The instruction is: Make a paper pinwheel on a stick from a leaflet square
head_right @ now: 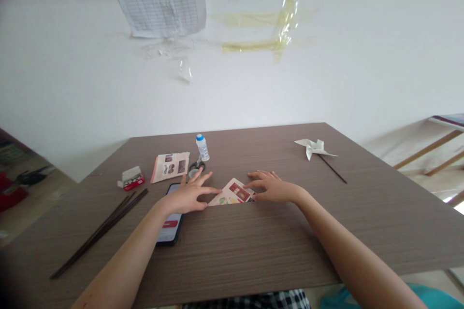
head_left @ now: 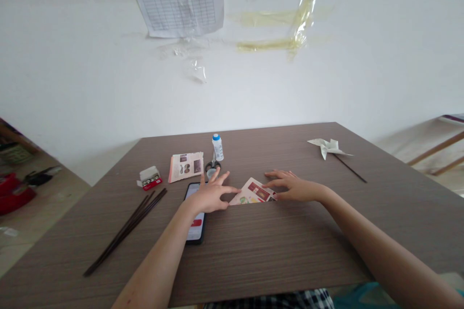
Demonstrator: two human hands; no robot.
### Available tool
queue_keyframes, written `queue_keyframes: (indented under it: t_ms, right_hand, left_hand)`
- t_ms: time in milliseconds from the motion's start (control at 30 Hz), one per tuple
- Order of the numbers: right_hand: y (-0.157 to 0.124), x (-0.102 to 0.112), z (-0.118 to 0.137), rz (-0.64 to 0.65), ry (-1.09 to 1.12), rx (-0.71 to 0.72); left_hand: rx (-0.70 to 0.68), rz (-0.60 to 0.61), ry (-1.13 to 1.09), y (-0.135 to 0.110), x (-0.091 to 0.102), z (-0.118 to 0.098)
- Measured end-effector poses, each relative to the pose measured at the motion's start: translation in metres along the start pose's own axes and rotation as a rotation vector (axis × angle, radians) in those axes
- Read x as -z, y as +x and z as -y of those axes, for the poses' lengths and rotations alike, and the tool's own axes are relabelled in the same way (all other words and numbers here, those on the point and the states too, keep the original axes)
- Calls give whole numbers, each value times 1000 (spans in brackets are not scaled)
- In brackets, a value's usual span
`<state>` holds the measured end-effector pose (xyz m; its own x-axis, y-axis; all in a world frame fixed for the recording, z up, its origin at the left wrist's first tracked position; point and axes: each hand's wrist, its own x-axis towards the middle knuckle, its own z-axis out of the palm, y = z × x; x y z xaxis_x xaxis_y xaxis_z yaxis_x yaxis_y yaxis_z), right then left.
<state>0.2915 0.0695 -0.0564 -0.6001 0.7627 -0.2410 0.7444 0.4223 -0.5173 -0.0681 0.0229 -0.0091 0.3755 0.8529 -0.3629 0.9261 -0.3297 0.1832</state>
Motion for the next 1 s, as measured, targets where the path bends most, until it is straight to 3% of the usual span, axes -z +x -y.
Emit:
queue_keyframes:
  t_ms: [233,700,1000]
  right_hand:
    - [4,-14,7,-110,-32,7]
    - [27,-39,-15,-321,-33,69]
    - [24,-36,5,-320,-84,-76]
  left_hand:
    - [1,2,11,-2,1,-2]
    - [48,-108,-48,8,-14,-5]
    - [91,-207,-104,10,-19,-16]
